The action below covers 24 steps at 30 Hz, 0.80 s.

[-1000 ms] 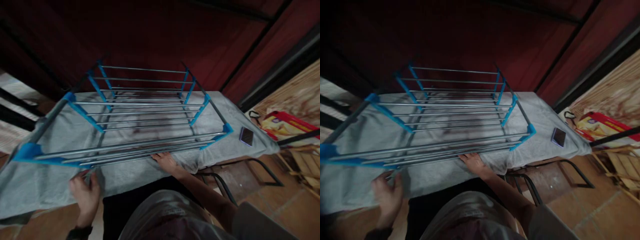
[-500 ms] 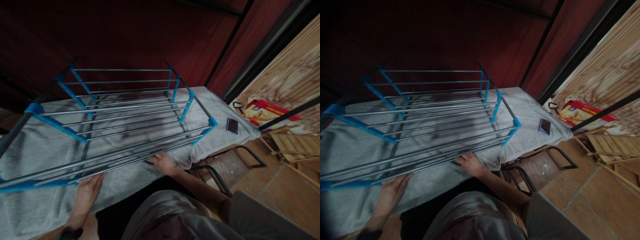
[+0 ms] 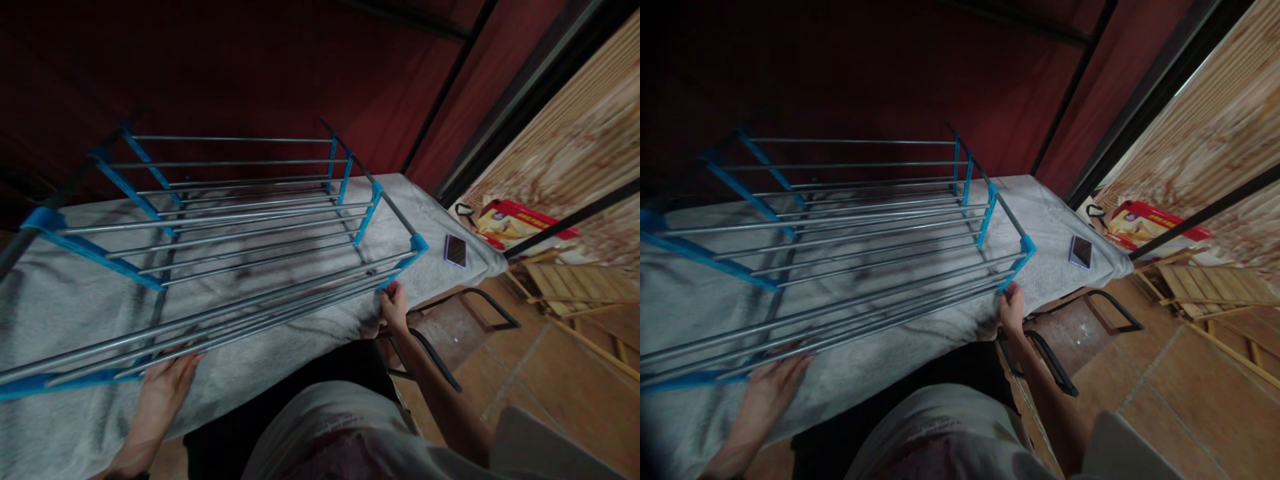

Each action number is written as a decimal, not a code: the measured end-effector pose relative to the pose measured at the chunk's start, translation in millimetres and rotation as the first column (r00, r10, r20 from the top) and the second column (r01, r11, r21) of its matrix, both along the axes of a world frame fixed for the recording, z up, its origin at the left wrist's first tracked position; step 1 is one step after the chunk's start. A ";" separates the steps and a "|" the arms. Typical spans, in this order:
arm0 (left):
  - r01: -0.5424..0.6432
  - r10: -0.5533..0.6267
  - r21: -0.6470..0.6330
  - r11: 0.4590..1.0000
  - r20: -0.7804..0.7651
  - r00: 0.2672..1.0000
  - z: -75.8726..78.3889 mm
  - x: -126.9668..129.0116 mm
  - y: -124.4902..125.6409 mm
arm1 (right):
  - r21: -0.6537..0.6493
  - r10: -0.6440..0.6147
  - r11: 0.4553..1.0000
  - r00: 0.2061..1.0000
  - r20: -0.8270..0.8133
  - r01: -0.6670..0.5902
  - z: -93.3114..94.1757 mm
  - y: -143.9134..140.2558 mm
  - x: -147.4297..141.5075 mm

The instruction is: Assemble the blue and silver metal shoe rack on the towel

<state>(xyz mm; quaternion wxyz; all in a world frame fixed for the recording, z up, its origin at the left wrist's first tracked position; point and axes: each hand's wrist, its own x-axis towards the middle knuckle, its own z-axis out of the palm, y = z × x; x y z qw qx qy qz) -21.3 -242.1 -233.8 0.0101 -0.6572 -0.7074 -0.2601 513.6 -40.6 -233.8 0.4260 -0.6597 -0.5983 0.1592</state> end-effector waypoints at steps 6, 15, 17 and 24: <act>0.023 -0.022 -0.048 0.999 0.022 1.000 11.0 -5.1 -0.2 | -0.088 0.107 0.991 0.991 0.078 -0.100 4.1 21.5 7.2; 0.042 -0.053 -0.087 0.995 -0.138 0.989 5.5 -8.7 1.4 | -0.137 0.107 0.986 0.989 0.105 -0.092 8.3 22.9 8.3; 0.058 -0.070 -0.084 0.995 -0.149 0.986 8.9 -7.9 0.8 | -0.131 0.101 0.988 0.990 0.100 -0.087 7.5 23.1 6.8; 0.050 -0.092 -0.226 0.973 -0.177 0.980 32.3 2.1 -15.6 | -0.108 0.115 0.988 0.992 0.054 -0.109 6.2 24.8 6.8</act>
